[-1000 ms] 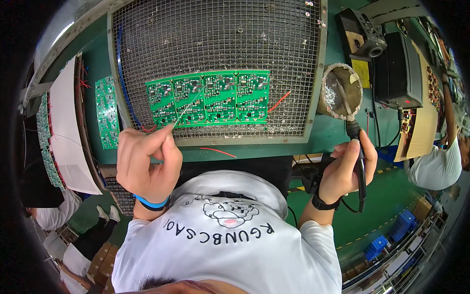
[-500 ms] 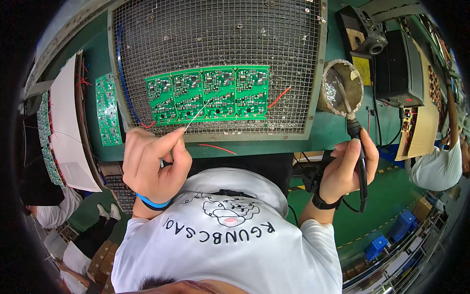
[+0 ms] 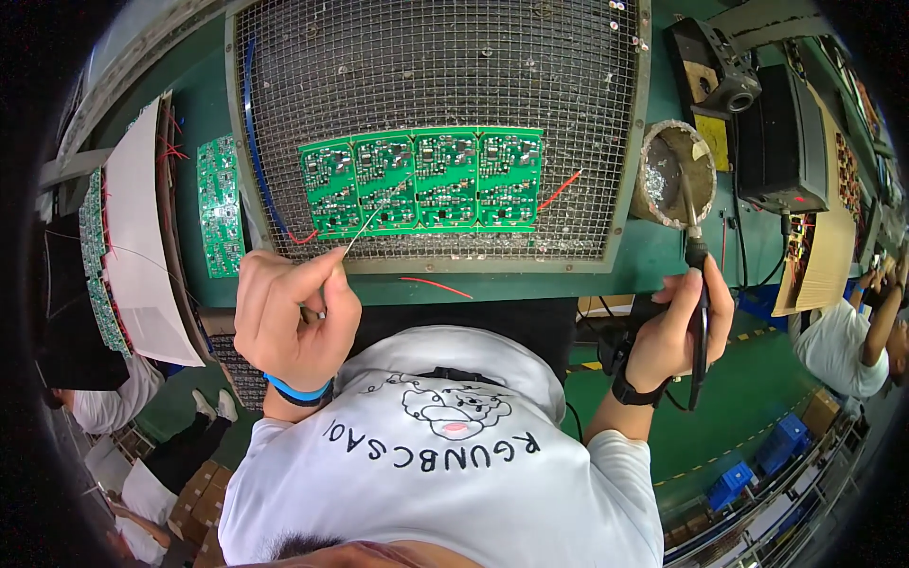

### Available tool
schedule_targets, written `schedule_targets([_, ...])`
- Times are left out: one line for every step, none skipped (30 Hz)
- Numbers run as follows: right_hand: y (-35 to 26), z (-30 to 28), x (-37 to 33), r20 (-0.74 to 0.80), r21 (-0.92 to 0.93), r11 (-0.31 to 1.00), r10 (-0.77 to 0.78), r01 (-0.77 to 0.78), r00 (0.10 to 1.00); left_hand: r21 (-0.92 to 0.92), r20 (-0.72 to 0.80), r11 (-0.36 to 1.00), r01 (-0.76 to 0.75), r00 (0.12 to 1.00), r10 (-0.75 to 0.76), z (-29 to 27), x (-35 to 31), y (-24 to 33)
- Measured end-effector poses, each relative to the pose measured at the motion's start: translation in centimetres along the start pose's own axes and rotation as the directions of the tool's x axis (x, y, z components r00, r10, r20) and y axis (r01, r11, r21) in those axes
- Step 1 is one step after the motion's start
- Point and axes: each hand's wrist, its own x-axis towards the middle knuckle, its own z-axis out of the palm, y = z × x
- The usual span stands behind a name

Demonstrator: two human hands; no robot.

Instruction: The person solders components onto a circuit board using a soldering iron and wire, turns it over to inspect it, and places it on a stack. They then pick up a new circuit board and repeat the soldering process before setting it aside.

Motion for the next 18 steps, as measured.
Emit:
schedule_targets([0.0, 0.1, -0.1, 0.002, -0.033, 0.999, -0.001, 0.001, 1.0, 0.002, 0.0, 1.0, -0.001, 1.0, 0.001, -0.1, 0.0, 0.0])
schedule_targets([-0.1, 0.2, -0.1, 0.001, -0.031, 1.0, -0.001, 0.001, 1.0, -0.006, 0.002, 1.0, 0.001, 1.0, -0.001, -0.1, -0.1, -0.1])
schedule_targets([-0.2, 0.3, -0.2, 0.018, -0.042, 0.999, 0.012, -0.011, 1.0, -0.014, 0.005, 1.0, 0.002, 1.0, -0.002, -0.2, -0.1, -0.2])
schedule_targets([-0.4, 0.3, -0.2, 0.034, -0.053, 0.998, 0.026, -0.024, 0.999, -0.022, 0.008, 1.0, 0.004, 1.0, -0.003, -0.3, -0.2, -0.2])
schedule_targets([-0.5, 0.4, -0.2, 0.05, -0.064, 0.997, 0.039, -0.036, 0.998, -0.02, 0.007, 1.0, 0.002, 1.0, -0.002, -0.4, -0.2, -0.3])
schedule_targets([-0.5, 0.4, -0.3, 0.05, -0.062, 0.997, 0.039, -0.036, 0.998, -0.02, 0.007, 1.0, 0.012, 1.0, -0.011, -0.5, -0.4, -0.4])
schedule_targets([-0.5, 0.2, -0.2, 0.037, -0.037, 0.999, 0.028, -0.027, 0.999, -0.02, 0.008, 1.0, 0.021, 1.0, -0.021, -0.7, -0.4, -0.5])
schedule_targets([-0.6, 0.1, -0.1, 0.024, -0.013, 1.0, 0.017, -0.017, 1.0, -0.021, 0.008, 0.999, 0.031, 0.999, -0.031, -0.8, -0.4, -0.6])
schedule_targets([-0.6, 0.1, 0.0, 0.011, 0.011, 1.0, 0.006, -0.006, 1.0, -0.019, 0.008, 0.999, 0.031, 0.999, -0.031, -0.9, -0.5, -0.8])
schedule_targets([-0.7, 0.2, 0.1, 0.011, 0.012, 1.0, 0.006, -0.007, 1.0, -0.004, -0.025, 0.999, 0.046, 0.999, -0.046, -1.0, -0.5, -1.0])
schedule_targets([-0.9, 0.3, 0.2, 0.011, 0.039, 0.999, 0.007, -0.008, 1.0, 0.011, -0.059, 0.998, 0.061, 0.996, -0.06, -1.1, -0.6, -1.3])
schedule_targets([-1.1, 0.4, 0.3, 0.012, 0.066, 0.998, 0.007, -0.008, 1.0, 0.024, -0.093, 0.997, 0.078, 0.993, -0.076, -1.1, -0.6, -1.5])
schedule_targets([-1.3, 0.4, 0.4, 0.013, 0.092, 0.996, 0.007, -0.009, 1.0, 0.023, -0.093, 0.997, 0.079, 0.993, -0.076, -1.1, -0.6, -1.5])
schedule_targets([-1.4, 0.6, 0.4, 0.013, 0.091, 0.996, 0.007, -0.008, 1.0, 0.015, -0.088, 0.998, 0.068, 0.994, -0.067, -1.1, -0.4, -1.5])
schedule_targets([-1.6, 0.9, 0.3, 0.015, 0.084, 0.996, 0.006, -0.008, 1.0, 0.006, -0.083, 0.998, 0.057, 0.995, -0.057, -1.1, -0.2, -1.4])
schedule_targets([-1.9, 1.2, 0.2, 0.018, 0.076, 0.997, 0.006, -0.007, 1.0, -0.004, -0.078, 0.999, 0.046, 0.996, -0.046, -1.0, 0.0, -1.4])
schedule_targets([-2.1, 1.4, 0.1, 0.02, 0.068, 0.998, 0.006, -0.007, 1.0, -0.004, -0.079, 0.999, 0.047, 0.996, -0.048, -0.9, 0.1, -1.4])
schedule_targets([-2.4, 1.6, 0.0, 0.021, 0.068, 0.998, 0.005, -0.006, 1.0, 0.001, -0.067, 0.999, 0.042, 0.997, -0.042, -0.8, 0.3, -1.4])
